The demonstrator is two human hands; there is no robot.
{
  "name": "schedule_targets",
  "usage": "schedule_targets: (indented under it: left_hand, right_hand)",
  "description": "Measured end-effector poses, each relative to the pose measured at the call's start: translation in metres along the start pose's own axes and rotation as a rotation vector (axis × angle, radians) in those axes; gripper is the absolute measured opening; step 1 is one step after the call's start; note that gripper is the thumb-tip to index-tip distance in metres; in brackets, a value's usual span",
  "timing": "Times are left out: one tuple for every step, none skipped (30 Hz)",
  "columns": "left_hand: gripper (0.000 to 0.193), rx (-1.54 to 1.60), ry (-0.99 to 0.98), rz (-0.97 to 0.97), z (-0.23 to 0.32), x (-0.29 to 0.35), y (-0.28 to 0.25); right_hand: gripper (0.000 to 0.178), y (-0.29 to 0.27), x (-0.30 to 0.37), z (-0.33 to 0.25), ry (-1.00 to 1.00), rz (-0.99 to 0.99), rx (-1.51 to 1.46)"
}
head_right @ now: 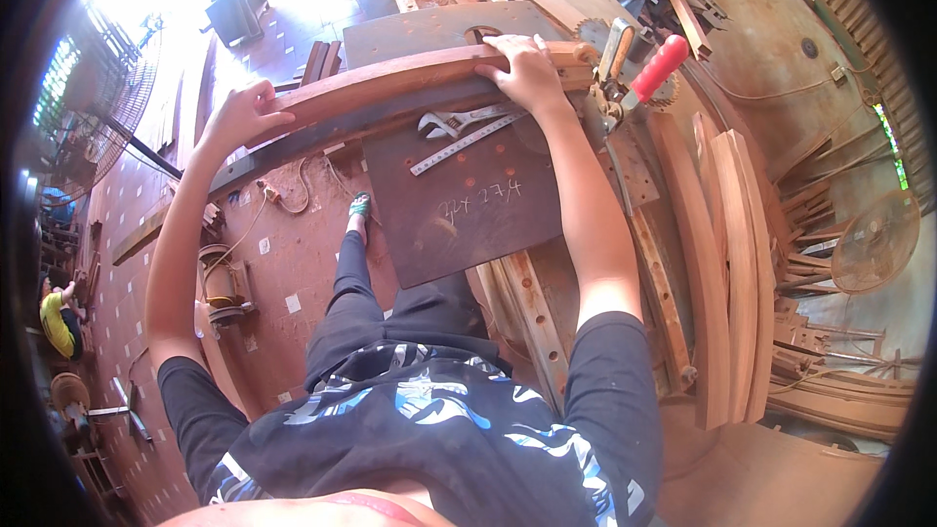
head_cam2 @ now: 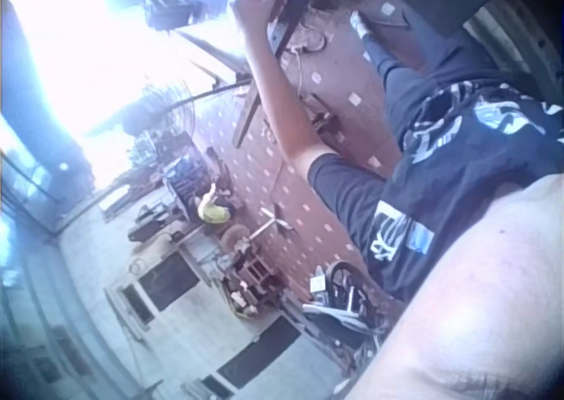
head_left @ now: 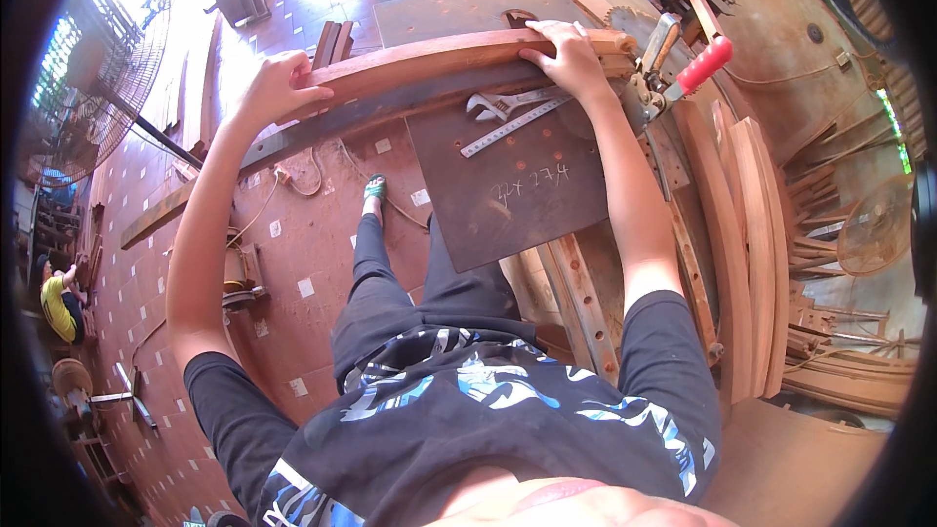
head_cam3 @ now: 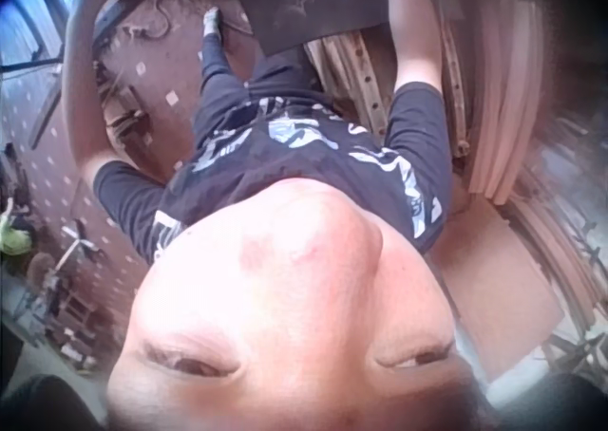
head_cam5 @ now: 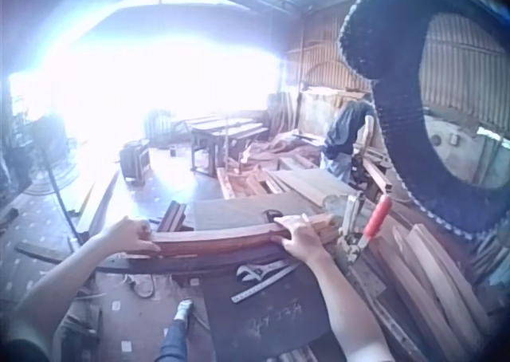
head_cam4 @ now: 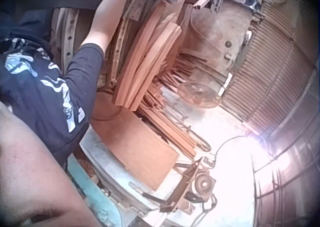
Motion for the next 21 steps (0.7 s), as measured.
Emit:
schedule_targets:
  left_hand:
    - [0.058, -0.019, -0.013, 0.019, 0.004, 0.003, 0.0]
    - [0.058, -0.038, -0.025, 0.038, 0.008, 0.005, 0.001]
    - [0.058, -0.025, -0.062, 0.018, 0.013, 0.005, 0.001]
    - [0.058, -0.012, -0.098, -0.002, 0.018, 0.005, 0.0]
    - [0.058, 0.002, -0.133, -0.022, 0.019, 0.004, 0.001]
    - [0.057, 0.014, -0.096, -0.007, 0.018, 0.006, 0.0]
    - [0.056, 0.027, -0.059, 0.008, 0.015, 0.007, 0.001]
    - [0.055, 0.04, -0.021, 0.023, 0.011, 0.008, 0.002]
    - [0.054, 0.111, -0.046, -0.011, 0.003, 0.008, 0.003]
    - [0.053, 0.181, -0.072, -0.044, -0.005, 0.005, 0.003]
    - [0.053, 0.251, -0.098, -0.077, -0.012, 0.005, 0.004]
    - [0.052, 0.29, -0.107, -0.121, -0.014, 0.004, 0.008]
    - [0.053, 0.329, -0.117, -0.165, -0.015, 0.003, 0.012]
    - [0.054, 0.366, -0.127, -0.209, -0.016, 0.003, 0.016]
    - [0.056, 0.371, -0.152, -0.207, -0.02, 0.004, 0.02]
    - [0.059, 0.375, -0.178, -0.205, -0.024, 0.007, 0.023]
    - [0.062, 0.379, -0.204, -0.203, -0.028, 0.01, 0.026]
    - [0.064, 0.367, -0.235, -0.232, -0.027, 0.009, 0.025]
    - [0.065, 0.355, -0.265, -0.261, -0.025, 0.009, 0.025]
    - [0.067, 0.342, -0.296, -0.29, -0.024, 0.008, 0.024]
    - [0.067, 0.333, -0.307, -0.287, -0.021, 0.008, 0.023]
  right_hand:
    - [0.059, 0.0, -0.001, 0.0, -0.001, 0.011, 0.006]
    - [0.058, 0.001, -0.001, -0.001, -0.002, 0.018, -0.002]
    - [0.057, 0.001, -0.001, -0.001, -0.002, 0.024, -0.01]
    - [0.056, 0.001, 0.0, -0.001, -0.002, 0.031, -0.016]
    - [0.055, 0.001, 0.001, 0.0, 0.001, 0.032, -0.015]
    - [0.054, 0.002, 0.0, -0.002, -0.002, 0.034, -0.02]
    - [0.053, 0.002, 0.0, -0.004, -0.005, 0.035, -0.024]
    - [0.052, 0.001, 0.0, -0.004, -0.013, 0.034, -0.035]
    - [0.051, 0.0, 0.0, -0.005, -0.023, 0.033, -0.047]
    - [0.051, 0.0, -0.001, -0.007, -0.034, 0.032, -0.06]
    - [0.05, 0.0, 0.0, -0.008, -0.041, 0.031, -0.069]
    - [0.049, -0.002, 0.0, -0.008, -0.046, 0.032, -0.073]
    - [0.048, -0.004, 0.0, -0.007, -0.052, 0.034, -0.077]
    - [0.047, -0.005, 0.0, -0.007, -0.048, 0.032, -0.085]
    - [0.047, -0.005, 0.0, -0.008, -0.043, 0.032, -0.096]
    - [0.046, -0.005, 0.0, -0.009, -0.039, 0.031, -0.108]
    - [0.044, -0.006, 0.0, -0.009, -0.038, 0.037, -0.121]
    - [0.044, -0.006, 0.0, -0.008, -0.038, 0.038, -0.125]
    - [0.044, -0.006, 0.0, -0.008, -0.037, 0.039, -0.129]
    - [0.044, -0.007, 0.0, -0.007, -0.037, 0.04, -0.133]
    - [0.043, -0.007, 0.0, -0.007, -0.028, 0.039, -0.146]
Point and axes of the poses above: each hand's wrist, its own x-axis away from the middle knuckle, its own y-axis out of the palm, z = x × y, the point moved 3 cm from there along -x, towards the middle knuckle, and after that the axes turned 15 degrees about y, right-handed, at the moved point
